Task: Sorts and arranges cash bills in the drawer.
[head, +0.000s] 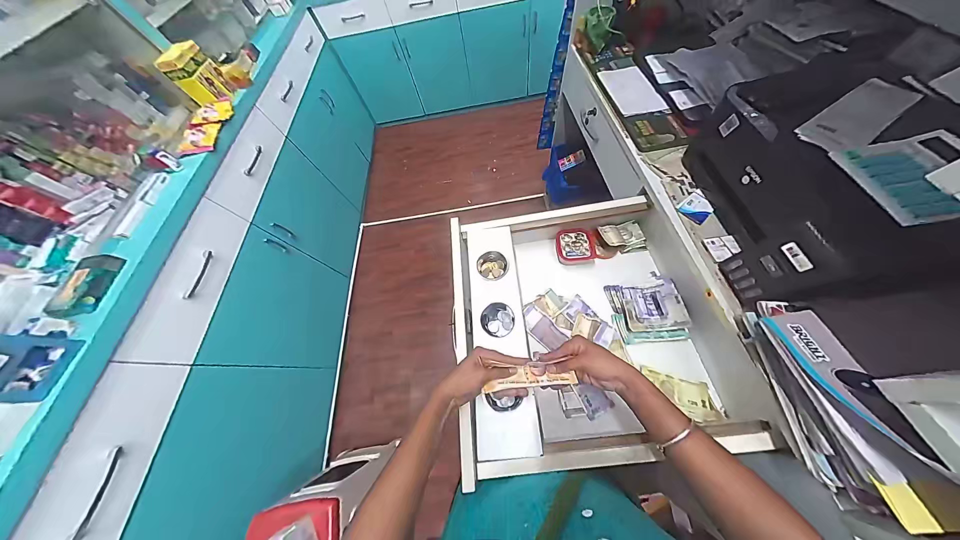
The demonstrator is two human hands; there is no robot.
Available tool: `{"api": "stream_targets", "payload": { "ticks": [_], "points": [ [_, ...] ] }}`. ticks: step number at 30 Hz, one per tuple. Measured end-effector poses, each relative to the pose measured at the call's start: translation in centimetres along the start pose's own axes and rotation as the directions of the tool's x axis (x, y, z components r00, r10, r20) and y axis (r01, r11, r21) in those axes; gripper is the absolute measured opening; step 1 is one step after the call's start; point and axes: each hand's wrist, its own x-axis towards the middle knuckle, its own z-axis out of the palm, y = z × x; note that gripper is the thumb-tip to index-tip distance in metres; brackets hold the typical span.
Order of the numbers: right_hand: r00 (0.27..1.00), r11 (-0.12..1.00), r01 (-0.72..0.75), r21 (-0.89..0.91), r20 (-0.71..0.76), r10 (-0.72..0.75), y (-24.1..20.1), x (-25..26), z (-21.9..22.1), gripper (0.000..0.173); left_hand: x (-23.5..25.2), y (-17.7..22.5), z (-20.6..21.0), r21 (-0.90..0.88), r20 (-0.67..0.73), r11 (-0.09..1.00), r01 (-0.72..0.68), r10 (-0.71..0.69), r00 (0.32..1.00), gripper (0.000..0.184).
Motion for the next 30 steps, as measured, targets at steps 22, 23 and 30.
{"api": "stream_targets", "payload": {
  "ticks": [22,23,30],
  "points": [
    [0.288,0.385,0.475,-0.791,-0.274,-0.918,6.9,1.7,4.7,0.025,10.1,0.9,9.6,-0.556,-0.694,0.656,-0.51,-0.029,0.72,0.05],
    [0.309,0.438,0.491,-0.753,-0.32,-0.896,6.9,1.6,4.8,0.025,10.2,1.0,9.7,-0.561,-0.7,0.656,-0.506,-0.049,0.712,0.052],
    [0.482,0.512,0.311,-0.801,-0.332,-0.811,4.0,-1.0,2.4,0.032,13.8,2.0,9.8,-0.418,-0.672,0.862,-0.288,-0.08,0.736,0.047]
  ]
}}
